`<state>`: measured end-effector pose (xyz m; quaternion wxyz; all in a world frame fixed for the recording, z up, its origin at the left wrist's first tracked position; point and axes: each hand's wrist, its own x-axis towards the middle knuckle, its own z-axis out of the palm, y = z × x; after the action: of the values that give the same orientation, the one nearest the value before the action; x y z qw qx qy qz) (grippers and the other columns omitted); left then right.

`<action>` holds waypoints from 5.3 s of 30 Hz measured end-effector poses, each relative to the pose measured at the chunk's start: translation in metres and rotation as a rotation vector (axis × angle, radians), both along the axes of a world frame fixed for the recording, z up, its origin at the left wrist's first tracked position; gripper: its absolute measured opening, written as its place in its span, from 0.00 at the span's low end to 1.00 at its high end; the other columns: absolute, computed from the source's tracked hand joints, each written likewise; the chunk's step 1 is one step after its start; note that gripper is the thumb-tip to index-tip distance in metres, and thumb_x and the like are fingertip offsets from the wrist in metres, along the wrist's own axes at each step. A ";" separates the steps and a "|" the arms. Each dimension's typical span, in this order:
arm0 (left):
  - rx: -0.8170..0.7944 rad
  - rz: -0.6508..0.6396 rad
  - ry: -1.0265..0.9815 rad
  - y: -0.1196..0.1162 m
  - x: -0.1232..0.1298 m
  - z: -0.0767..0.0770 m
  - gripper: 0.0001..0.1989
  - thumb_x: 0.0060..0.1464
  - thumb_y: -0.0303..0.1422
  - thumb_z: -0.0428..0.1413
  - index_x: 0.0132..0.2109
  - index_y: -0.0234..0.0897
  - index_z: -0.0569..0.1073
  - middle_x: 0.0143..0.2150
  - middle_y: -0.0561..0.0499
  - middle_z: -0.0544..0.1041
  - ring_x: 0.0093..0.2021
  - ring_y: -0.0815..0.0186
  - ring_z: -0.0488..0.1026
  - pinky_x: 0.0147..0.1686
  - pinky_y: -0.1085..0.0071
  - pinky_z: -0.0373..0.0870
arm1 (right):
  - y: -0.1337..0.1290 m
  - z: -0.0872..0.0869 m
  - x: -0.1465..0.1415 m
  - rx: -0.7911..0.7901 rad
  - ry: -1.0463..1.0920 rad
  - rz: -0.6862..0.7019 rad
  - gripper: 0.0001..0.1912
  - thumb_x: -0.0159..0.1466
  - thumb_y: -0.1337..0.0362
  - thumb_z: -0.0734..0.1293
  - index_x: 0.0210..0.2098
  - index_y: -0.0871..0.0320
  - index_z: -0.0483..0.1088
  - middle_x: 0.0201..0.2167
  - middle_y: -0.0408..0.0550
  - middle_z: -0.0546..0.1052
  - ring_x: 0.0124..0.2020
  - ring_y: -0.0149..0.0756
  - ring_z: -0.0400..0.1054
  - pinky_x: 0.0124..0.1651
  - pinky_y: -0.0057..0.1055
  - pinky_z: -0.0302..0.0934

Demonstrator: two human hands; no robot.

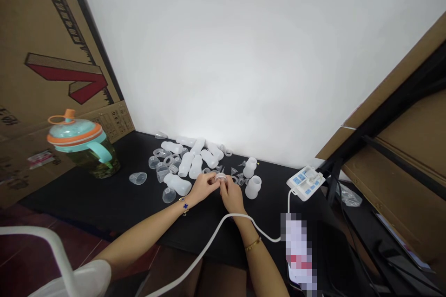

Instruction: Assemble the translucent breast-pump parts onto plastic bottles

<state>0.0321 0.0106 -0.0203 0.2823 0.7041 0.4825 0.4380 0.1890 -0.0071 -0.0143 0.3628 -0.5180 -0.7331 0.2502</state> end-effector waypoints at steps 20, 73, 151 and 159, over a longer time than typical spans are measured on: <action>0.013 0.007 0.015 -0.001 0.000 0.001 0.17 0.55 0.36 0.54 0.22 0.38 0.57 0.19 0.58 0.63 0.21 0.71 0.58 0.26 0.71 0.51 | -0.001 0.000 0.000 0.005 -0.016 -0.021 0.16 0.72 0.54 0.53 0.38 0.54 0.66 0.20 0.41 0.71 0.22 0.37 0.67 0.29 0.28 0.55; 0.007 0.014 0.025 -0.001 0.001 0.000 0.18 0.56 0.37 0.54 0.22 0.38 0.59 0.18 0.57 0.64 0.22 0.70 0.60 0.26 0.71 0.52 | 0.001 0.000 0.002 -0.006 0.049 -0.043 0.16 0.70 0.54 0.56 0.35 0.54 0.69 0.20 0.41 0.71 0.23 0.37 0.67 0.29 0.28 0.56; -0.038 -0.018 0.015 -0.002 0.002 0.001 0.15 0.61 0.39 0.50 0.27 0.38 0.67 0.19 0.55 0.71 0.22 0.67 0.67 0.27 0.70 0.58 | 0.000 0.000 -0.001 0.012 -0.015 -0.072 0.18 0.71 0.54 0.54 0.41 0.55 0.72 0.22 0.42 0.74 0.23 0.37 0.68 0.28 0.28 0.55; -0.042 -0.016 0.018 -0.002 0.002 0.001 0.17 0.61 0.40 0.51 0.25 0.38 0.65 0.19 0.55 0.70 0.22 0.67 0.67 0.27 0.70 0.58 | 0.002 -0.002 0.000 0.020 -0.008 -0.073 0.19 0.71 0.52 0.54 0.40 0.55 0.72 0.20 0.42 0.73 0.22 0.37 0.68 0.28 0.28 0.55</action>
<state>0.0337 0.0085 -0.0194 0.2959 0.7060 0.4883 0.4190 0.1893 -0.0056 -0.0165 0.3740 -0.5416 -0.7177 0.2274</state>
